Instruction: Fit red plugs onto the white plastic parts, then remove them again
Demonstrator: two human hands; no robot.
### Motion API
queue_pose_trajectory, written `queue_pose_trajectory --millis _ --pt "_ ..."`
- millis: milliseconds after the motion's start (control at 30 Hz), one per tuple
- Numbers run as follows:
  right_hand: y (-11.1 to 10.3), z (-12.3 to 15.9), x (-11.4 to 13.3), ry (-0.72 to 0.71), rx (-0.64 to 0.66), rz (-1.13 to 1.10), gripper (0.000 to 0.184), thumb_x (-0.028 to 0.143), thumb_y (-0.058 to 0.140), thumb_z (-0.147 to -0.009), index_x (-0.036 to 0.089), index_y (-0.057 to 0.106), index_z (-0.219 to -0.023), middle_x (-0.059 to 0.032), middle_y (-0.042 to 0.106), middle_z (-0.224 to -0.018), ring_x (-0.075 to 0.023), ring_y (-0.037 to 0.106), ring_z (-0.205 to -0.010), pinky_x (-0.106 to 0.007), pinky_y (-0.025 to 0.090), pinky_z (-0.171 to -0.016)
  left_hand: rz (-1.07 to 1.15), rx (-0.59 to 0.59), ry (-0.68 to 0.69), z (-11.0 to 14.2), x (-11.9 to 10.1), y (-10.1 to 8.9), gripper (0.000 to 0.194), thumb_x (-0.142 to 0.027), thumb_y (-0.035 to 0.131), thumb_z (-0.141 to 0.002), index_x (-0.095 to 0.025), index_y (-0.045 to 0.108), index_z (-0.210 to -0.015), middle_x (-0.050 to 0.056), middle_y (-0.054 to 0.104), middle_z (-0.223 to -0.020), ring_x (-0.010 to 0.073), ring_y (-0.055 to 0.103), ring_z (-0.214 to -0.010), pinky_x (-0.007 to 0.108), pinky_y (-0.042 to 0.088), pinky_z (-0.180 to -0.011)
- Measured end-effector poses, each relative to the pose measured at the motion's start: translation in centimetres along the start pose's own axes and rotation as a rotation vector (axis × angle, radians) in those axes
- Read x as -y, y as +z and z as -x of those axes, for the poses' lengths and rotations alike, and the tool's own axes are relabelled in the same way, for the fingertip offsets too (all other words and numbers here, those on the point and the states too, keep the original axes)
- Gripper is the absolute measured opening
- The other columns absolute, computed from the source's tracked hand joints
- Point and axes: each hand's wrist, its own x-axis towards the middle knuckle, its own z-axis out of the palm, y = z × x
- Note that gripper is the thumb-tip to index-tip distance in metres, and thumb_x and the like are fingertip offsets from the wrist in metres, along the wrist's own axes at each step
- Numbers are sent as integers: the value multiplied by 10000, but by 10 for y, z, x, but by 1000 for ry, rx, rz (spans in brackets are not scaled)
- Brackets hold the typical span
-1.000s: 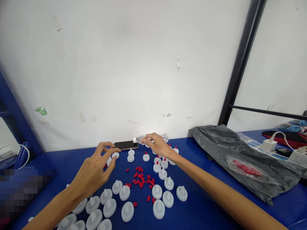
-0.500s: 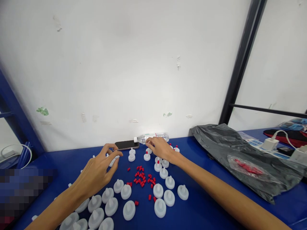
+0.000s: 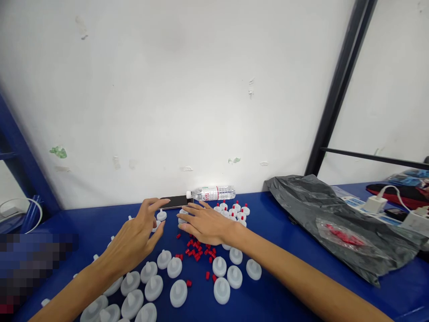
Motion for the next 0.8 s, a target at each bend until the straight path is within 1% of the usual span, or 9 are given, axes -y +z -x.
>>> queue_pose_trajectory --millis 100,233,300,367,433,500,600,700,800 --pt "3 -1 -4 -10 15 -17 583 496 204 -1088 185 415 -1534 -111 397 -1601 -261 292 -1511 -497 169 -1246 44 7 -7 0 1 2 503 -264 408 -991 -336 269 -1468 101 460 -1403 75 590 -538 283 542 -535" --pt "6 -1 -5 -45 -10 -4 530 460 247 -1092 184 511 -1460 -130 508 -1523 -274 396 -1454 -530 241 -1205 86 -24 4 0 3 5 563 -268 447 -977 -331 234 -1494 115 497 -1408 111 634 -594 316 568 -599" --pt "7 -1 -6 -45 -19 10 502 448 272 -1090 190 542 -1425 -135 562 -1472 -282 449 -1414 -542 292 -1172 99 -38 -11 1 3 5 555 -284 439 -984 -326 232 -1497 114 520 -1401 120 649 -600 319 564 -603" --pt "9 -1 -6 -44 -23 23 487 441 283 -1090 190 561 -1401 -138 596 -1431 -288 479 -1385 -548 323 -1146 111 -40 -42 1 1 3 539 -311 424 -996 -324 226 -1498 102 548 -1387 105 633 -543 319 556 -595" --pt "10 -2 -7 -46 -25 29 483 437 291 -1089 183 568 -1393 -144 609 -1412 -295 489 -1373 -552 336 -1133 116 -28 -64 0 -1 0 526 -331 411 -1005 -323 223 -1496 83 578 -1367 90 612 -491 316 547 -588" --pt "9 -3 -8 -48 -29 15 480 434 307 -1087 172 571 -1390 -147 617 -1399 -297 495 -1366 -544 340 -1134 96 -20 -67 0 -4 -3 500 -334 403 -1009 -322 244 -1483 70 591 -1358 91 621 -500 307 535 -578" --pt "0 -3 -4 -41 -60 -70 480 418 306 -1089 161 566 -1400 -148 607 -1411 -279 510 -1352 -495 348 -1144 26 -27 -57 0 -7 -6 471 -348 399 -1010 -317 288 -1467 73 561 -1389 114 653 -577 300 518 -556" --pt "-17 -1 9 -48 -100 -257 484 395 276 -1097 164 551 -1422 -131 593 -1429 -245 531 -1332 -418 390 -1128 -27 -30 -53 0 -7 -6 528 -438 428 -1001 -275 303 -1487 99 553 -1398 147 676 -652 310 518 -563" --pt "-35 1 28 -96 -131 -476 441 361 287 -1101 222 562 -1417 -67 602 -1429 -186 544 -1319 -340 391 -1130 -53 -20 -47 0 -6 -4 481 -485 436 -995 -229 478 -1401 88 668 -1245 182 701 -710 323 521 -619"
